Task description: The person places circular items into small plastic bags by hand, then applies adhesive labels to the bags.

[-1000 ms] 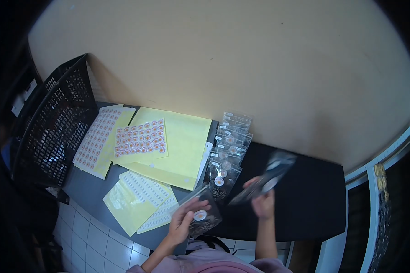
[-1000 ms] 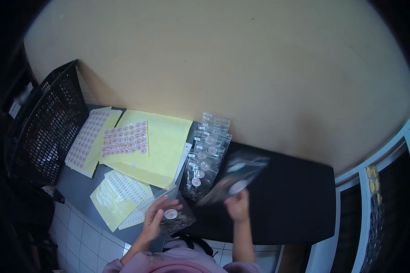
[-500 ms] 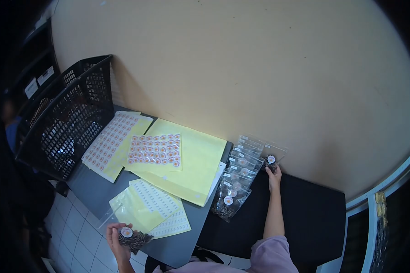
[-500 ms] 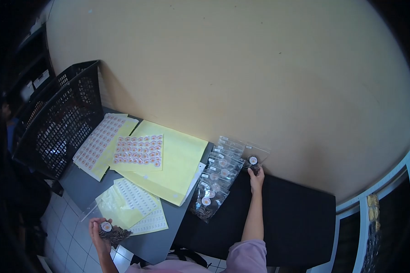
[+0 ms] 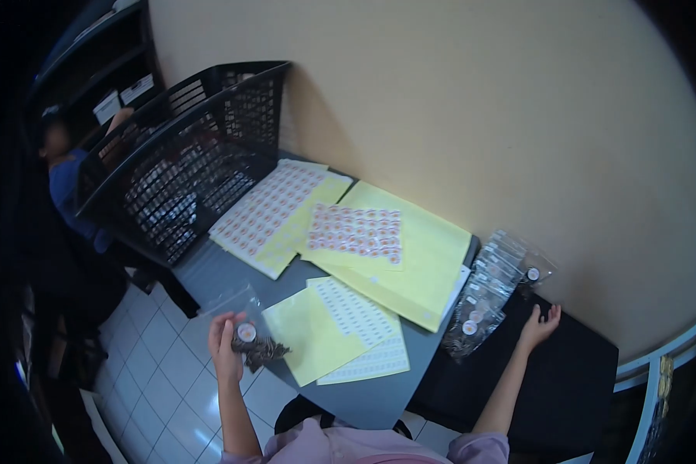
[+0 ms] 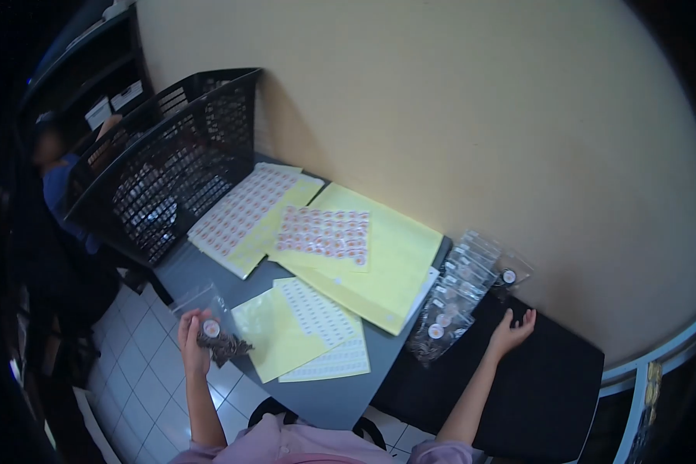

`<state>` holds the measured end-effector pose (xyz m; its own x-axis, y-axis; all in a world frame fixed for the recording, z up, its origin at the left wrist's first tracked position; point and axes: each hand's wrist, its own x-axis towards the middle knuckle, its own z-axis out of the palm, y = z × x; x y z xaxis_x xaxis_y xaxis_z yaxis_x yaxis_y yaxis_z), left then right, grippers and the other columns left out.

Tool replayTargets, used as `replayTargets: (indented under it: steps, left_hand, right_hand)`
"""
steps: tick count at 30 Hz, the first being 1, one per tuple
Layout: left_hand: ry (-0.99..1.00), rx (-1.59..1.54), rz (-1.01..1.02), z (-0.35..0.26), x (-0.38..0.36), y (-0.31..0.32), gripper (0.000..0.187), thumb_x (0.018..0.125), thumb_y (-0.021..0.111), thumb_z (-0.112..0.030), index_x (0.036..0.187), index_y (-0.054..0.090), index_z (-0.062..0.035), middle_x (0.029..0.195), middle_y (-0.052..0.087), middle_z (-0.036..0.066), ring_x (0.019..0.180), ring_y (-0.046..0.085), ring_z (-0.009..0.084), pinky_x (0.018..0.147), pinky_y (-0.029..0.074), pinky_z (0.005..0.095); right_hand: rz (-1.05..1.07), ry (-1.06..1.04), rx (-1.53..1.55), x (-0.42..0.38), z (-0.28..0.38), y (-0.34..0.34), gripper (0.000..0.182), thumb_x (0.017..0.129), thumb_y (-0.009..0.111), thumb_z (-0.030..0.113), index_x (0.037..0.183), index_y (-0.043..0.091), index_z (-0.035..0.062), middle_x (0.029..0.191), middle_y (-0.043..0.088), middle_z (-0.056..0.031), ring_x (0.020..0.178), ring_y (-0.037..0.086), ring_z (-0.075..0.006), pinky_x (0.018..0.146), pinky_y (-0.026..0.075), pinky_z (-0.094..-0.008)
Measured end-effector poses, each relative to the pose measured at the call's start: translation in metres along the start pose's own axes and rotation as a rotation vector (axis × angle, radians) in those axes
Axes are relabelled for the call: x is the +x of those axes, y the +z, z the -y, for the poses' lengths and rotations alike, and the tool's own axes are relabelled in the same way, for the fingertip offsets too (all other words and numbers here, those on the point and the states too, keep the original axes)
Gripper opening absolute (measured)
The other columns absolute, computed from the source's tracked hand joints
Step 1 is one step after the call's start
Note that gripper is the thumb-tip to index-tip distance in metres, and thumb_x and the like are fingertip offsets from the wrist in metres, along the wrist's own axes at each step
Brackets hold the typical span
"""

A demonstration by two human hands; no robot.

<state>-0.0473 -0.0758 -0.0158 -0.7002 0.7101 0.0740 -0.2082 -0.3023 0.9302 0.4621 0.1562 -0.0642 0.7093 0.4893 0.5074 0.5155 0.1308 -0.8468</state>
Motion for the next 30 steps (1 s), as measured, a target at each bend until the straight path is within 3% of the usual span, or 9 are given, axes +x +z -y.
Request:
replayTargets:
  steps: [4,8,10,14,17,18,23,27,30]
  left_hand:
    - [-0.094,-0.120,-0.019,-0.002,0.025,-0.015,0.016,0.088,0.043,-0.016,0.099,0.046,-0.0058,0.090,0.057,0.010,0.077,0.059,0.0211,0.058,0.051,0.0336]
    - [-0.370,-0.332,0.012,0.006,0.051,-0.024,0.020,0.085,0.048,-0.021,0.099,0.047,-0.0072,0.087,0.056,0.010,0.078,0.057,0.0194,0.063,0.051,0.0340]
    - [-0.589,-0.405,0.074,0.003,0.056,-0.012,0.025,0.083,0.051,-0.025,0.102,0.048,-0.0090,0.084,0.056,0.007,0.078,0.056,0.0173,0.064,0.050,0.0327]
    - [-0.776,-0.417,0.285,0.022,0.055,0.007,0.030,0.084,0.048,-0.025,0.108,0.047,-0.0071,0.088,0.056,0.007,0.080,0.056,0.0178,0.067,0.049,0.0311]
    - [-0.922,-0.353,0.456,0.017,0.044,0.029,0.035,0.086,0.043,-0.024,0.115,0.040,-0.0042,0.098,0.055,0.012,0.096,0.054,0.0232,0.065,0.049,0.0301]
    - [-0.939,-0.344,0.524,0.014,0.042,0.034,0.038,0.085,0.044,-0.024,0.112,0.042,0.0018,0.101,0.053,0.014,0.098,0.053,0.0260,0.079,0.047,0.0354]
    - [-1.103,-0.429,0.706,0.033,0.051,0.030,0.043,0.087,0.039,-0.024,0.116,0.036,0.0075,0.107,0.050,0.016,0.105,0.049,0.0279,0.081,0.047,0.0344]
    - [-1.150,-0.425,0.756,0.036,0.053,0.028,0.043,0.087,0.039,-0.024,0.117,0.035,0.0058,0.108,0.049,0.016,0.105,0.048,0.0281,0.079,0.048,0.0353]
    - [-1.162,-0.386,0.835,0.037,0.053,0.028,0.039,0.087,0.041,-0.026,0.119,0.037,-0.0028,0.112,0.048,0.015,0.107,0.048,0.0250,0.064,0.052,0.0331]
  right_hand:
    - [0.110,0.048,0.237,-0.070,0.056,-0.020,0.035,0.078,0.054,0.001,0.111,0.043,0.0007,0.109,0.049,-0.0104,0.098,0.048,-0.0155,0.080,0.040,-0.0266]
    - [0.432,-0.013,0.359,-0.157,0.139,-0.019,0.021,0.072,0.055,-0.004,0.092,0.051,-0.0004,0.085,0.051,-0.0055,0.073,0.051,-0.0116,0.067,0.042,-0.0224]
    - [0.620,-0.296,0.193,-0.180,0.189,-0.022,0.018,0.066,0.058,-0.005,0.084,0.055,-0.0010,0.080,0.055,-0.0108,0.073,0.054,-0.0189,0.065,0.043,-0.0271]
    - [0.868,-0.242,0.070,-0.232,0.228,-0.024,0.026,0.068,0.062,0.003,0.092,0.055,-0.0007,0.094,0.057,-0.0149,0.088,0.055,-0.0308,0.077,0.043,-0.0341]
    - [0.847,-0.244,-0.048,-0.263,0.227,-0.017,0.033,0.068,0.065,0.008,0.098,0.053,-0.0011,0.105,0.053,-0.0161,0.100,0.050,-0.0320,0.086,0.040,-0.0360]
    - [0.836,-0.231,-0.067,-0.270,0.228,-0.015,0.033,0.068,0.065,0.008,0.098,0.053,-0.0011,0.105,0.053,-0.0161,0.100,0.050,-0.0320,0.086,0.040,-0.0360]
    - [0.816,-0.262,-0.189,-0.289,0.227,0.003,0.044,0.066,0.070,0.014,0.103,0.052,-0.0024,0.115,0.048,-0.0172,0.111,0.043,-0.0314,0.092,0.036,-0.0364]
    - [0.808,-0.262,-0.172,-0.294,0.218,0.005,0.043,0.064,0.071,0.013,0.101,0.055,-0.0016,0.111,0.052,-0.0160,0.108,0.046,-0.0301,0.090,0.039,-0.0349]
    - [0.828,-0.242,-0.166,-0.293,0.212,0.005,0.039,0.065,0.070,0.015,0.098,0.058,-0.0011,0.109,0.054,-0.0149,0.107,0.048,-0.0290,0.089,0.040,-0.0350]
